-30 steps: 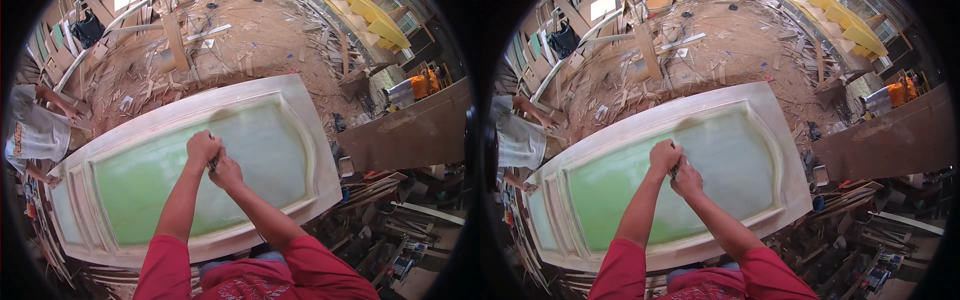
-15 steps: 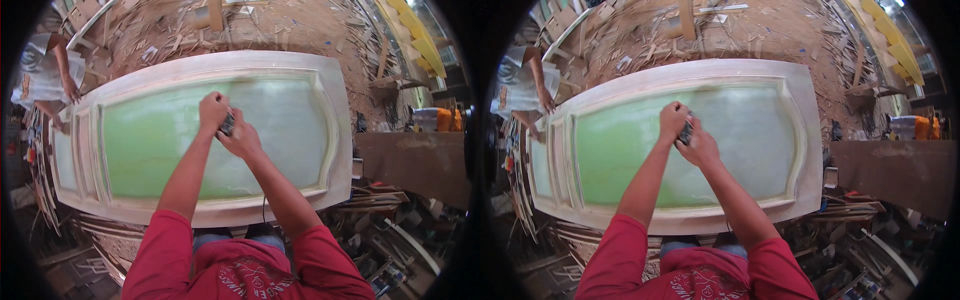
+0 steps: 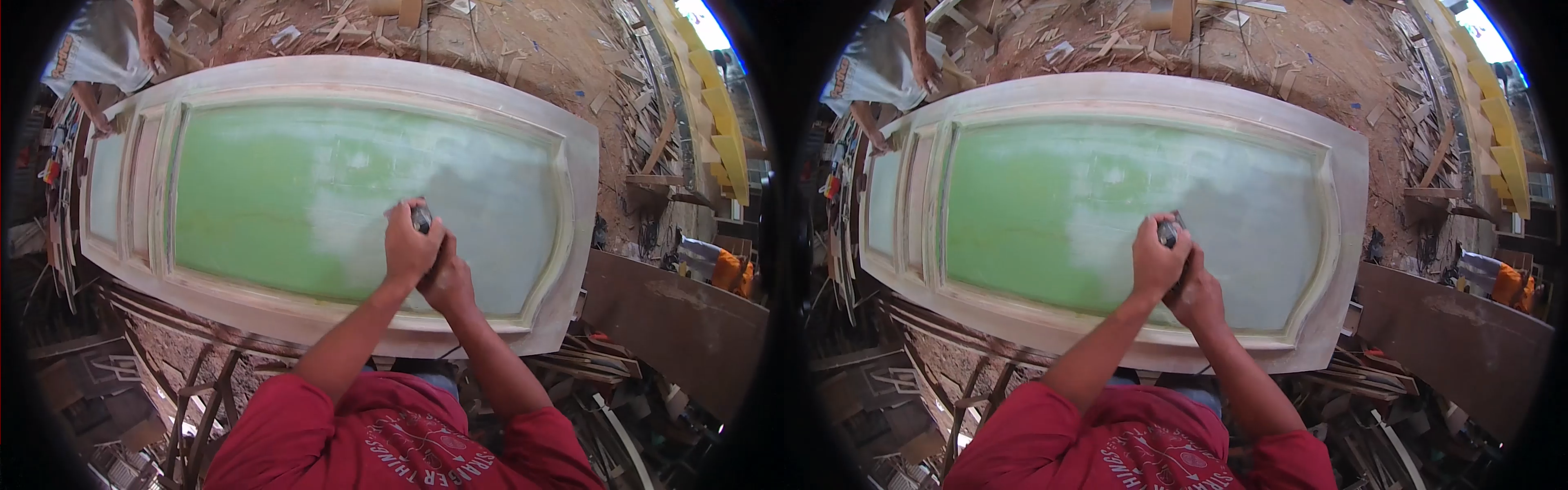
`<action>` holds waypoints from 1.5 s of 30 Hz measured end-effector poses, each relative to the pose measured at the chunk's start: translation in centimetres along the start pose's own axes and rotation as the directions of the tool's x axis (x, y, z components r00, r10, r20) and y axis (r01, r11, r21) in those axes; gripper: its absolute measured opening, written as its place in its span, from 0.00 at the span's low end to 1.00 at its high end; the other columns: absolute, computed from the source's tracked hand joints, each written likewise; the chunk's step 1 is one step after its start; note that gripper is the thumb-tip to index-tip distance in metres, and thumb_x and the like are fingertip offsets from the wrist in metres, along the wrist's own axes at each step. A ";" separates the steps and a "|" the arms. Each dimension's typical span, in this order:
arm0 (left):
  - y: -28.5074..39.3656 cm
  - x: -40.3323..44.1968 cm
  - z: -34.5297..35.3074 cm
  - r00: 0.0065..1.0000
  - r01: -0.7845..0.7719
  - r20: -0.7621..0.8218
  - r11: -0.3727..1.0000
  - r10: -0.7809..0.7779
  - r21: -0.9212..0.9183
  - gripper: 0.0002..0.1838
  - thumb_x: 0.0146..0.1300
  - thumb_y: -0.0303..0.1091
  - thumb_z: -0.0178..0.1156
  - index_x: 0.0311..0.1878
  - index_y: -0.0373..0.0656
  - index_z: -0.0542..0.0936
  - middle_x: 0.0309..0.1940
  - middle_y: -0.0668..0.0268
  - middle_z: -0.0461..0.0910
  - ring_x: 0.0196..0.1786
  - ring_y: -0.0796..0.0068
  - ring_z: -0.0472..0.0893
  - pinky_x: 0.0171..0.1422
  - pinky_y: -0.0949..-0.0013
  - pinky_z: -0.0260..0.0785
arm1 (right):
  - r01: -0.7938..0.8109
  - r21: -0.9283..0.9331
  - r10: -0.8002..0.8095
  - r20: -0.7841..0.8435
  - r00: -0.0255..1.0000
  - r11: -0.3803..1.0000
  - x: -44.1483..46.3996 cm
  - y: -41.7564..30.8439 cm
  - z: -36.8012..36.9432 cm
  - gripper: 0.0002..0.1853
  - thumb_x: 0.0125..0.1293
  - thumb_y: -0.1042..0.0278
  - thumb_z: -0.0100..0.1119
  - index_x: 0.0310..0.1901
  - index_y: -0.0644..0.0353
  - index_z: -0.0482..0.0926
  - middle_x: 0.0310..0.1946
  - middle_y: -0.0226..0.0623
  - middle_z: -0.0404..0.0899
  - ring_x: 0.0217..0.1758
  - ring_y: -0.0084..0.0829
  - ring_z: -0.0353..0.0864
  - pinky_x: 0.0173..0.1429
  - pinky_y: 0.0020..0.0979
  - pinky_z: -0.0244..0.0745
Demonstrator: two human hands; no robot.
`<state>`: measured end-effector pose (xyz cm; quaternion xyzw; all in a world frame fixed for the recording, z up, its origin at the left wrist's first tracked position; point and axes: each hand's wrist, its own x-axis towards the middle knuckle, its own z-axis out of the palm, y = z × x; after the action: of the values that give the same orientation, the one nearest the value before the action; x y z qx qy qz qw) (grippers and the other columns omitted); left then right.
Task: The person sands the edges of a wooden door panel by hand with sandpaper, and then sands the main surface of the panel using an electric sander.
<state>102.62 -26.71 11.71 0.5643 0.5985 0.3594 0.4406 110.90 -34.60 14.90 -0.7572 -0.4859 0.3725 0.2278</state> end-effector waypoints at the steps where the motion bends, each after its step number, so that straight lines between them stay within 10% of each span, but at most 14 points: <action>1: -0.1 1.7 -0.5 1.000 0.006 0.002 1.000 -0.006 0.010 0.21 0.63 0.39 0.73 0.54 0.38 0.81 0.49 0.48 0.87 0.59 0.41 0.84 0.65 0.48 0.77 | -0.011 -0.017 0.012 0.023 1.000 1.000 1.4 -1.2 0.1 0.49 0.64 0.59 0.80 0.78 0.60 0.57 0.47 0.60 0.90 0.51 0.68 0.89 0.51 0.58 0.84; 15: -0.4 22.9 -6.5 0.987 0.023 -0.161 0.989 0.001 0.148 0.24 0.58 0.44 0.73 0.51 0.38 0.86 0.45 0.49 0.91 0.47 0.50 0.91 0.58 0.56 0.82 | 0.239 -0.050 -0.242 -0.056 0.969 0.970 19.1 -12.4 3.6 0.34 0.66 0.54 0.75 0.61 0.68 0.68 0.44 0.64 0.90 0.49 0.67 0.90 0.53 0.58 0.84; 33: -3.4 -4.7 -4.4 0.983 -0.025 -0.177 0.997 0.037 0.069 0.18 0.67 0.40 0.69 0.53 0.38 0.82 0.50 0.49 0.88 0.55 0.46 0.87 0.63 0.52 0.79 | 0.110 -0.012 -0.107 0.153 0.982 0.994 -4.6 -1.8 3.0 0.47 0.65 0.62 0.76 0.78 0.61 0.55 0.50 0.62 0.89 0.53 0.67 0.89 0.53 0.58 0.83; 45: -4.9 9.5 -12.6 0.950 -0.010 -0.311 0.998 0.028 0.058 0.19 0.65 0.41 0.71 0.52 0.37 0.85 0.47 0.49 0.90 0.49 0.48 0.89 0.60 0.53 0.81 | 0.263 -0.039 -0.257 0.126 0.958 0.964 7.9 -11.6 8.9 0.42 0.66 0.60 0.75 0.74 0.63 0.62 0.45 0.64 0.89 0.49 0.70 0.88 0.51 0.61 0.82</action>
<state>89.31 -16.95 10.44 0.5183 0.6650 0.4313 0.3212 99.32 -22.70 14.90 -0.6691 -0.6041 0.3704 0.2240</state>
